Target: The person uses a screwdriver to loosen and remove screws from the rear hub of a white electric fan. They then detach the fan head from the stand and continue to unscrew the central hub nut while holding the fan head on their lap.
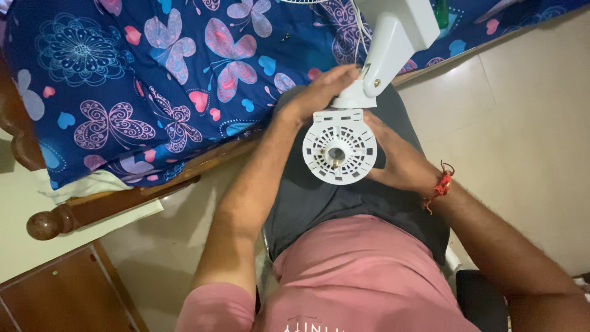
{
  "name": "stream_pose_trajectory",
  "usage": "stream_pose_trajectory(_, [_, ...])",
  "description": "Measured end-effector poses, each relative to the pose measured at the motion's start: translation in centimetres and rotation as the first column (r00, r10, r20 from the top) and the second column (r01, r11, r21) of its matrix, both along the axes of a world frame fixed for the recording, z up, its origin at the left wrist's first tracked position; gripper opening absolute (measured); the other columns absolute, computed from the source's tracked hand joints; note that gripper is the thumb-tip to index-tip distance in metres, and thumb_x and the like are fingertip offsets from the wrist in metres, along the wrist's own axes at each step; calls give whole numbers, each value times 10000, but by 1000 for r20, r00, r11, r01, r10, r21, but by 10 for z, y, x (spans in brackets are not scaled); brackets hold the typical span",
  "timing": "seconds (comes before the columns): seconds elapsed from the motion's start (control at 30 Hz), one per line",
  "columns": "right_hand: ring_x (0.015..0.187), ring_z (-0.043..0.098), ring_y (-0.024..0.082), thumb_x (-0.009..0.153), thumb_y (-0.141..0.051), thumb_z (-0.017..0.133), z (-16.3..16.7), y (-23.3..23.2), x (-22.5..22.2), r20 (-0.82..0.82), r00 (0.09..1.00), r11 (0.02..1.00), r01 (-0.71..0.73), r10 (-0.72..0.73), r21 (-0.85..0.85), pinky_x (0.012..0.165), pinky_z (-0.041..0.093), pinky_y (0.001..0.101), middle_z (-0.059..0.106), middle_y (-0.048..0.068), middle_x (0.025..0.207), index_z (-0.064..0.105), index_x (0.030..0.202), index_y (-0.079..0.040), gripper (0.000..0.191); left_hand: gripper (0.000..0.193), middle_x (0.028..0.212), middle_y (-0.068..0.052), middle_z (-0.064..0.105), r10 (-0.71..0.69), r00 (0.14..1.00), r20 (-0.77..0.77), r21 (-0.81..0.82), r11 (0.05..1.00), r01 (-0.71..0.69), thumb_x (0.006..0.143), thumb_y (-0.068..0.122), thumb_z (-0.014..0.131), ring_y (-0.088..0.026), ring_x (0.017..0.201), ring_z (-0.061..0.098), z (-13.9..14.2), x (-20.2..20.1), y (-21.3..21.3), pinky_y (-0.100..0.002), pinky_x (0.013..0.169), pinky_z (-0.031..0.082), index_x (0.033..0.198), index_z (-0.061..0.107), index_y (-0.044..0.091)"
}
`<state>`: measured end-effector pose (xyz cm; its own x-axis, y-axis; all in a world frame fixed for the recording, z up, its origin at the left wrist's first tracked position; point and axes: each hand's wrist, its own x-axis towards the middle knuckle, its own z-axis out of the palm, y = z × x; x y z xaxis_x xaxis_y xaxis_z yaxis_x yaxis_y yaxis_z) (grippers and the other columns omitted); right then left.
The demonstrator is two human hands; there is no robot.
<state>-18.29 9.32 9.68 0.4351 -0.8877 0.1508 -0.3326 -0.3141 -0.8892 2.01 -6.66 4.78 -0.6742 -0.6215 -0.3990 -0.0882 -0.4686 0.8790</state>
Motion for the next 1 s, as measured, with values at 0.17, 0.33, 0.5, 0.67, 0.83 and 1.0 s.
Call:
stream_pose_trajectory(0.17, [1553, 259, 396, 685, -176, 926, 4, 14, -5, 7, 996, 995, 91, -91, 50, 1239, 284, 452, 250, 262, 1656, 168, 1601, -77, 1193, 834, 1328, -185, 634, 69, 997, -17, 96, 993, -67, 914, 444, 715, -217, 1189, 633, 1, -11, 6, -333, 976, 530, 1523, 386, -21])
stream_pose_trajectory(0.33, [1509, 316, 392, 730, -294, 898, 26, 35, -11, 12, 979, 970, 204, -204, -130, 1244, 284, 513, 311, 252, 1601, 266, 1558, -86, 1061, 906, 1259, -218, 631, 114, 992, 44, 128, 985, -119, 862, 394, 750, -213, 1110, 664, 6, -15, 12, -332, 897, 565, 1534, 313, -27])
stream_pose_trajectory(0.5, [1061, 591, 238, 780, -289, 909, 49, 52, 13, -205, 891, 895, 340, -405, -288, 1103, 356, 520, 642, 67, 1106, 711, 1218, -134, 505, 997, 1149, -206, 703, 113, 990, 84, 59, 991, -119, 799, 339, 825, -218, 982, 713, 2, -26, 14, -322, 817, 595, 1518, 267, -67])
stream_pose_trajectory(0.67, [939, 606, 192, 840, -179, 879, 58, 41, 34, -158, 859, 832, 401, -487, -384, 922, 342, 431, 694, -30, 970, 755, 1017, -163, 217, 1031, 1082, -203, 721, 124, 982, 140, 34, 991, -130, 734, 270, 867, -207, 897, 725, -8, -30, 8, -323, 763, 596, 1489, 251, -69])
stream_pose_trajectory(0.83, [880, 634, 169, 859, -126, 866, 66, 29, 33, -83, 887, 814, 375, -454, -444, 893, 328, 412, 694, -37, 953, 739, 999, -156, 191, 1015, 1060, -215, 705, 166, 971, 171, 9, 985, -170, 706, 249, 864, -220, 852, 730, -14, -30, 6, -331, 729, 608, 1472, 282, -75])
stream_pose_trajectory(1.0, [910, 654, 159, 876, -69, 846, 73, 23, 22, -83, 925, 851, 303, -372, -429, 908, 338, 386, 700, -20, 982, 733, 1013, -128, 186, 1006, 1088, -225, 673, 243, 953, 181, 30, 967, -252, 698, 207, 829, -234, 864, 729, -10, -30, 8, -353, 731, 608, 1473, 245, -57])
